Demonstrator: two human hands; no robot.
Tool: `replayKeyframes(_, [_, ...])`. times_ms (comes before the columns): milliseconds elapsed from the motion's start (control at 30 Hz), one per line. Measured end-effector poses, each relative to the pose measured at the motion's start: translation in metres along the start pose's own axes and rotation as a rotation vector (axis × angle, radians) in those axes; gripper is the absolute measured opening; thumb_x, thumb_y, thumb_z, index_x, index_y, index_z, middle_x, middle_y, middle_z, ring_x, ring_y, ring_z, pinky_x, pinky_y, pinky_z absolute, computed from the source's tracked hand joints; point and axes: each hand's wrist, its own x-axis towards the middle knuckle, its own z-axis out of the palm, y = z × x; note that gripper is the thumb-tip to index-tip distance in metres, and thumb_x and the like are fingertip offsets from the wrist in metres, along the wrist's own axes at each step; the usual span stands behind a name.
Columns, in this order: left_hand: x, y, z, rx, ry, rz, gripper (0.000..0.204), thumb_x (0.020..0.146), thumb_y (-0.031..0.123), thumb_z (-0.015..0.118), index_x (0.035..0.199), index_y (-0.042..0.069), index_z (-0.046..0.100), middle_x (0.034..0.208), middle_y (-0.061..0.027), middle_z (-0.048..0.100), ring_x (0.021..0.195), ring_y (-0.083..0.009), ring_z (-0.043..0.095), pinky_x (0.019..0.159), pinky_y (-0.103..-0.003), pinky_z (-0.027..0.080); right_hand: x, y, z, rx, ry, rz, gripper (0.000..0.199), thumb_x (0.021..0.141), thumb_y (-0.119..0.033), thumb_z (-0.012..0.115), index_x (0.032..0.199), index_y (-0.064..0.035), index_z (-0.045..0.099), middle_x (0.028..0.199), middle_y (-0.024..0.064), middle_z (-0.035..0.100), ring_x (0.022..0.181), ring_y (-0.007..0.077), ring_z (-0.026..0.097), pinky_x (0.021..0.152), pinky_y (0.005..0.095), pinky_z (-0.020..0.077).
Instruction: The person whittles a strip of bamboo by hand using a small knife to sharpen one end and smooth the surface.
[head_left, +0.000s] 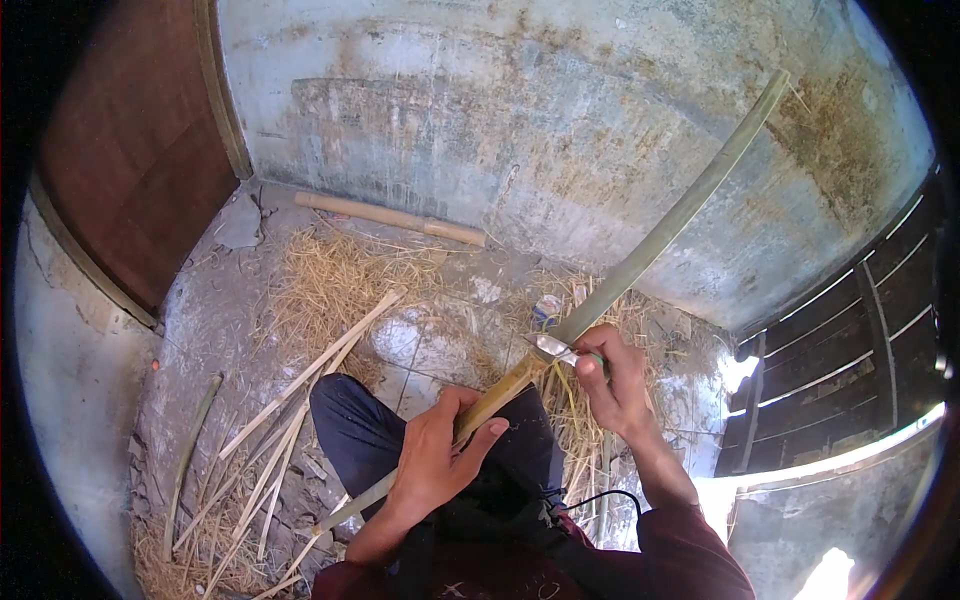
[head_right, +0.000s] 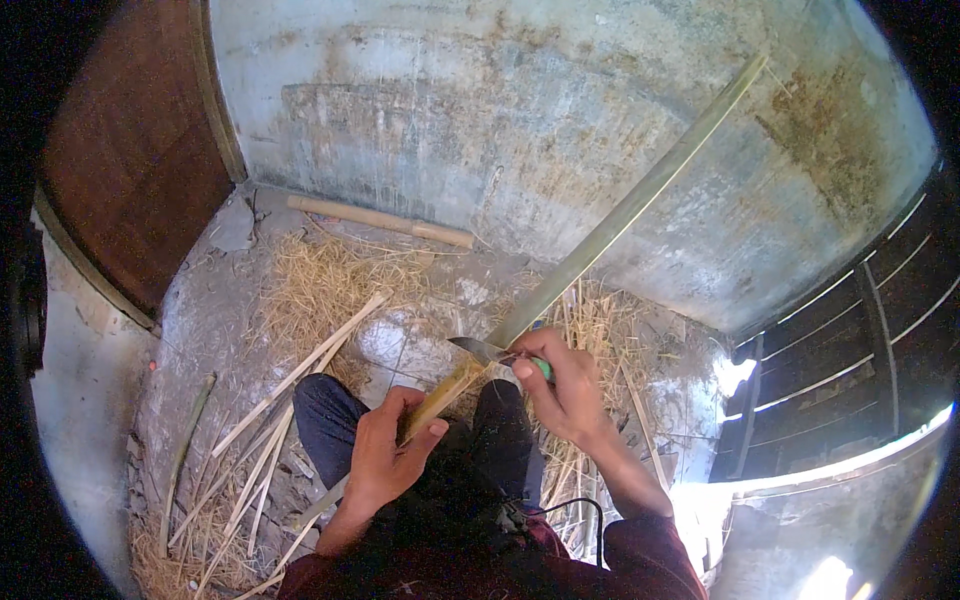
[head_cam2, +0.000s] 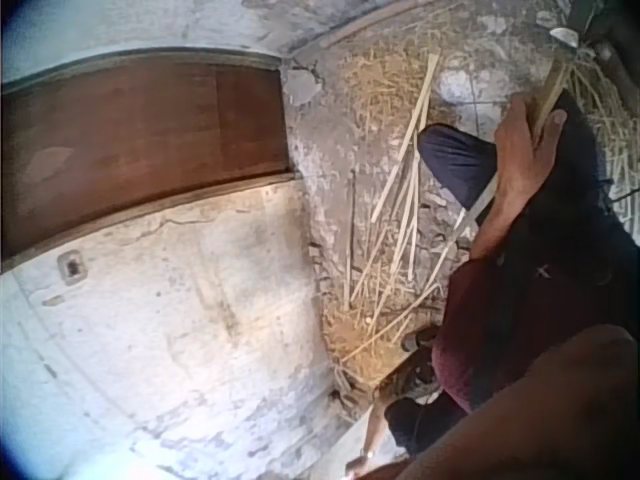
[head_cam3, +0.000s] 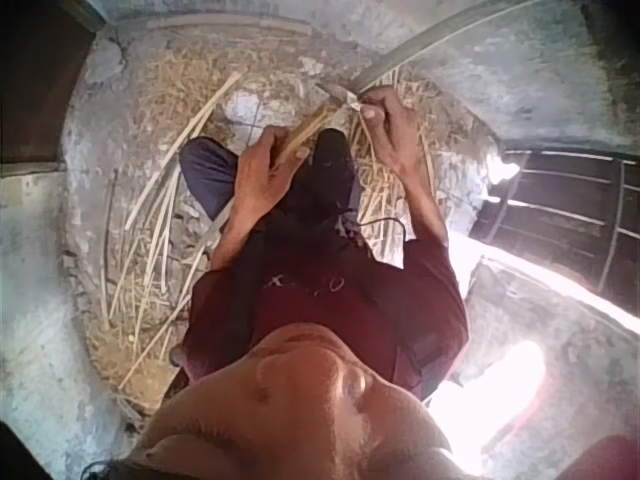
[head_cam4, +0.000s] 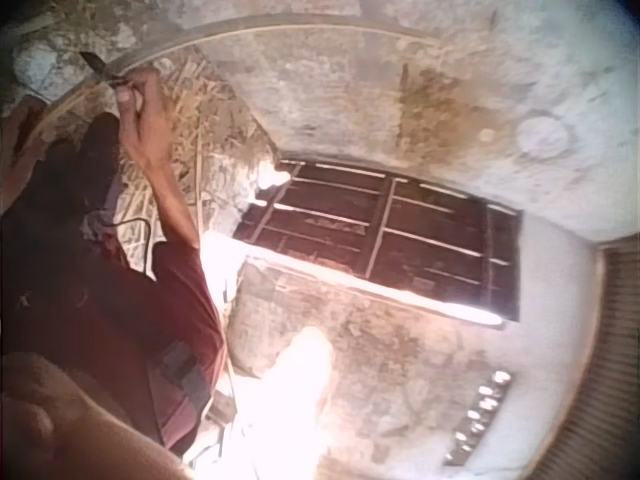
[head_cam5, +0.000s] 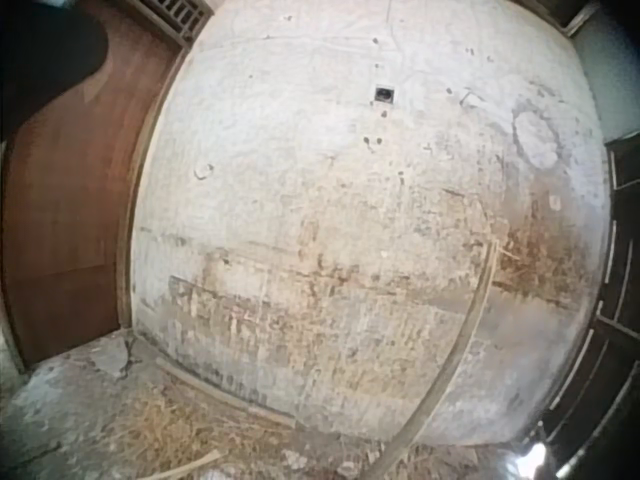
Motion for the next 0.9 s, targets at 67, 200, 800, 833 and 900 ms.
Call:
replayKeyframes(67, [0.0,0.0,0.001,0.007,0.001,-0.001,0.034,0.1,0.027,0.078,0.111,0.0,0.06,0.08,-0.0196,0.068,0.068,-0.0382,0.069,0.063,-0.043,0.052,0.005,-0.006,-0.004,-0.024,-0.042,-0.037,0.041,0.103,-0.038,0.071,0.117,-0.0003,0.064,0.086,0.0146,0.073,0.059,0.028,0.069,0.061,0.0366,0.0535])
replayKeyframes(200, [-0.001,0.002,0.003,0.017,-0.013,-0.011,0.035,0.1,0.028,0.077,0.112,0.0,0.06,0.081,-0.0202,0.068,0.069,-0.0385,0.07,0.063,-0.044,0.052,0.004,-0.001,-0.004,-0.154,-0.072,-0.004,0.055,0.095,-0.05,0.077,0.117,-0.0002,0.071,0.087,0.016,0.075,0.06,0.0276,0.07,0.058,0.0365,0.0538])
replayKeyframes(800, [-0.002,0.005,0.004,0.045,-0.013,-0.046,0.033,0.102,0.027,0.075,0.111,-0.001,0.061,0.086,-0.022,0.071,0.074,-0.0402,0.072,0.067,-0.044,0.055,0.01,0.02,0.014,0.186,-0.144,0.153,0.068,0.109,-0.055,0.057,0.067,-0.0014,0.064,0.053,0.0048,0.056,0.05,0.0174,0.057,0.053,0.0347,0.0452])
replayKeyframes(833, [-0.002,0.005,0.004,0.051,-0.015,-0.052,0.032,0.102,0.026,0.075,0.111,-0.001,0.061,0.086,-0.022,0.071,0.075,-0.0406,0.072,0.067,-0.044,0.055,0.01,0.023,0.015,0.212,-0.158,0.135,0.07,0.11,-0.056,0.055,0.064,-0.0022,0.06,0.053,0.0038,0.055,0.049,0.0165,0.055,0.052,0.0349,0.0437])
replayKeyframes(900, [-0.002,0.002,0.004,0.054,-0.011,-0.045,0.029,0.103,0.025,0.073,0.111,-0.001,0.062,0.087,-0.0218,0.071,0.077,-0.0414,0.072,0.069,-0.045,0.055,0.011,0.022,0.015,0.243,-0.174,0.101,0.073,0.111,-0.056,0.053,0.06,-0.0036,0.055,0.051,0.0027,0.053,0.049,0.0149,0.053,0.051,0.0349,0.0412])
